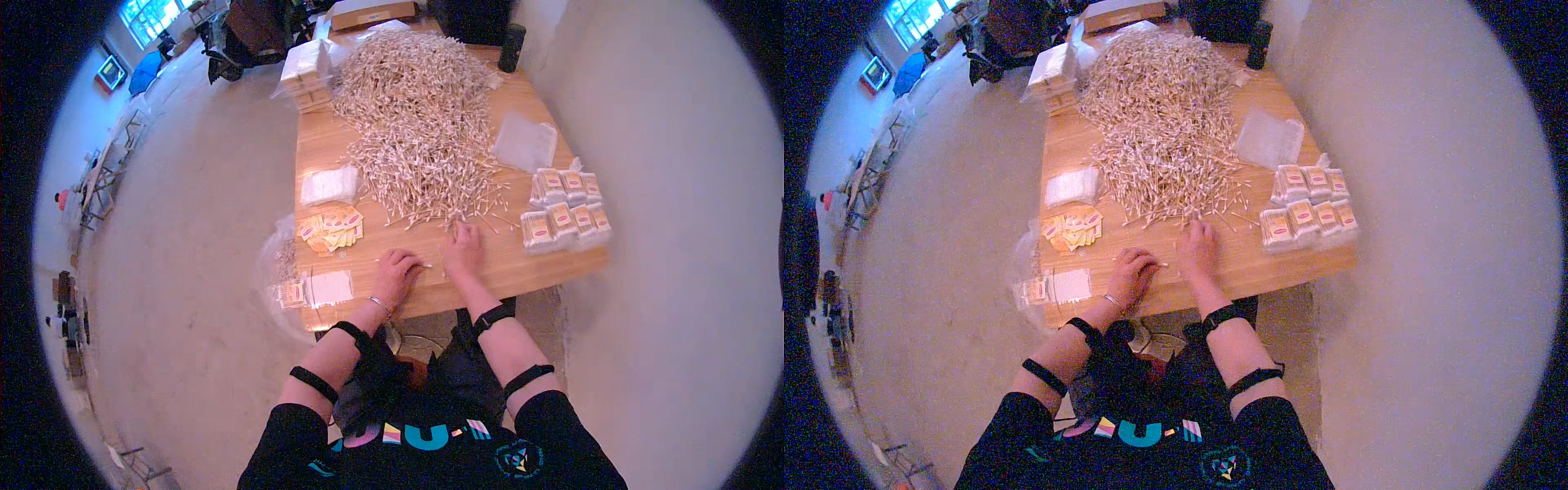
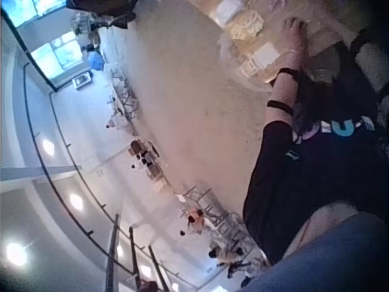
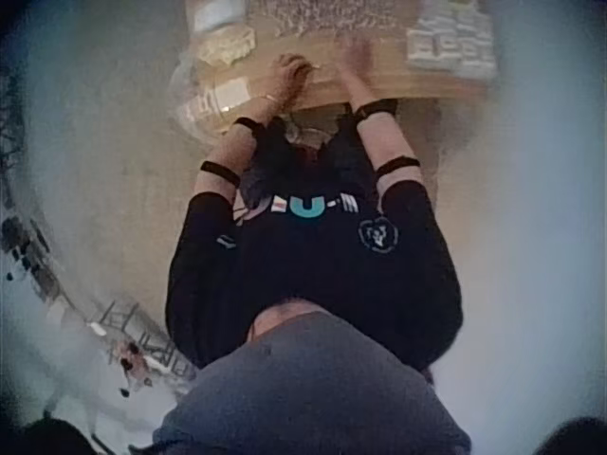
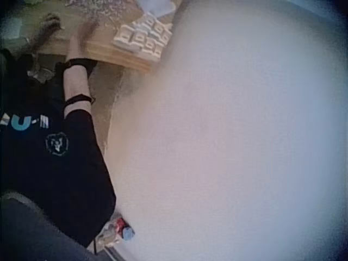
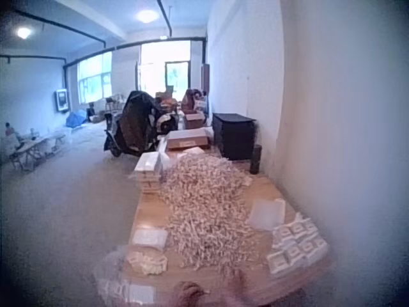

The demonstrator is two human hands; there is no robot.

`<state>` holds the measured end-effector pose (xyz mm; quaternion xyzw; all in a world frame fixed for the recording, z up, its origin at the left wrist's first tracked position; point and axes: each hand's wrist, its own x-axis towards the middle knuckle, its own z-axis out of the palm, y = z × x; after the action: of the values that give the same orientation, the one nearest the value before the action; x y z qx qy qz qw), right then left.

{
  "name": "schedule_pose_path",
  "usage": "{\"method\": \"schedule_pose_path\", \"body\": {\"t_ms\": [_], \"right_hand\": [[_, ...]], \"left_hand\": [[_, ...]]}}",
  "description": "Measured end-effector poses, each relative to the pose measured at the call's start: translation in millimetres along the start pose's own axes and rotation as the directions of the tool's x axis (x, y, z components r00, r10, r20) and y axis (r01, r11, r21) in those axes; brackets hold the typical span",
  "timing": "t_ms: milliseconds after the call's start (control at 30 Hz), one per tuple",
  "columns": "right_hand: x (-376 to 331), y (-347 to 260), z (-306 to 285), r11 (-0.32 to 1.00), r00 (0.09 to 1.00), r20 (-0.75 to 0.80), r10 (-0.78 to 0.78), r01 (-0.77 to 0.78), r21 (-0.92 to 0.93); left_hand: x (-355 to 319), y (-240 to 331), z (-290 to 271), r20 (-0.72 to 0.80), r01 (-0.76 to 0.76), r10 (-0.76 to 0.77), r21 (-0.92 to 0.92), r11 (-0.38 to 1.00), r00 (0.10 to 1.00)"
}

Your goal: The recorder is counting out small white sticks and placing them into small plastic bags.

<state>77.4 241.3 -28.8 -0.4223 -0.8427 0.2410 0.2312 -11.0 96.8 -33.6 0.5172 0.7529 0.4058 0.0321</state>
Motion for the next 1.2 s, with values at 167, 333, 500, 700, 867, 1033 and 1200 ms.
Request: {"method": "schedule_pose_path", "body": {"t_ms": [167, 333, 500, 700, 867, 1033, 1200], "right_hand": [[-12, -7, 24, 0.957, 0.961, 0.025, -0.275, 0.271, 0.099], [-10, 0, 8, 0.900, 0.899, 0.077, -0.431, 0.423, 0.104], [6, 28, -13, 0.957, 0.958, 0.007, -0.286, 0.286, -0.055], [-30, -1, -20, 0.910, 0.935, 0.054, -0.351, 0.354, -0.214], [-30, 3, -18, 0.929, 0.925, 0.216, -0.311, 0.344, -0.136], [-39, 7, -24, 0.946, 0.935, 0.172, -0.310, 0.321, -0.037], [-35, 12, -19, 0.958, 0.956, 0.084, -0.282, 0.285, -0.019]], "left_hand": [[23, -7, 6, -0.317, 0.185, -0.119, 0.187, 0.965, 0.941], [50, -21, -6, -0.169, 0.192, -0.162, 0.187, 0.963, 0.972], [47, -31, -3, -0.149, 0.217, -0.203, 0.085, 0.972, 0.968], [6, -24, -23, -0.123, 0.264, -0.259, 0.026, 0.964, 0.958], [-12, -16, -19, -0.199, 0.238, -0.247, -0.066, 0.969, 0.948], [-7, -14, -14, -0.297, 0.335, -0.296, 0.089, 0.938, 0.908], [0, -14, -4, -0.367, 0.383, -0.324, 0.098, 0.919, 0.872]]}}
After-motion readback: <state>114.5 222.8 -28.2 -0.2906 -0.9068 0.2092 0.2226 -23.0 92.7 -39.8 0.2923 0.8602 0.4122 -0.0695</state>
